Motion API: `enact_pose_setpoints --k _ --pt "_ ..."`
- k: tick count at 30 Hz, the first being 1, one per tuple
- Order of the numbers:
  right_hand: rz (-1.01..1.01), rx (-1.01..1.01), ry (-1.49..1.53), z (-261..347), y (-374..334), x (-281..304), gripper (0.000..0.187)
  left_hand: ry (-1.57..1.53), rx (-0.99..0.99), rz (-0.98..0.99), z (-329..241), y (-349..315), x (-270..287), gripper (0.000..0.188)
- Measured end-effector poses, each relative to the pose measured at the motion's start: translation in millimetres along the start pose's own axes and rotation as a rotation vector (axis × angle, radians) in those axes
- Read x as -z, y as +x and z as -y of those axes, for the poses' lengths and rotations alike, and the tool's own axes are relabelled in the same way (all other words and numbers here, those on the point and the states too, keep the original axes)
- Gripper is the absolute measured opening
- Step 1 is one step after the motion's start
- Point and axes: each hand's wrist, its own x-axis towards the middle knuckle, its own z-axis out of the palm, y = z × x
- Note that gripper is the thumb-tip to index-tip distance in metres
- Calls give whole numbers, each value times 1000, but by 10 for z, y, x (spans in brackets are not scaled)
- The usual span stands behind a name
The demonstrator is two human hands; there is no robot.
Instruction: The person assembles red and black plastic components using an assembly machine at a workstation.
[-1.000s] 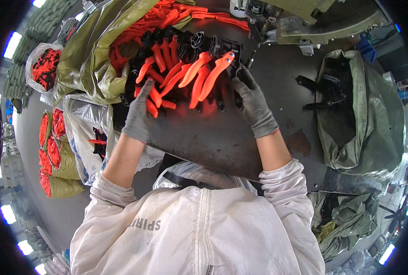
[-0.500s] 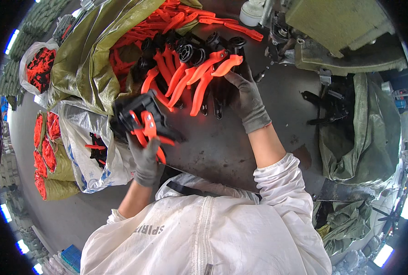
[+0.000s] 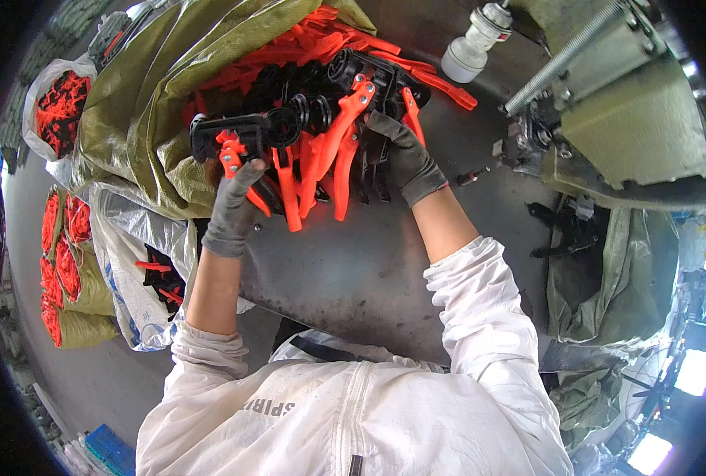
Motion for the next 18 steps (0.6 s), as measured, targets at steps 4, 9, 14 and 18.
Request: enact_pose_setpoints --k 4,9,14,18 --pt "65 93 -53 -99 180 -12 55 193 -282 39 19 284 -238 49" --pt "118 -26 -69 -212 -64 -164 61 265 -205 100 28 132 -48 45" --pt "-76 -94 -143 -230 -914 -29 70 366 -253 325 55 -665 12 55" --pt "91 -68 -206 -158 -1205 -809 81 931 -546 165 214 -1347 511 60"
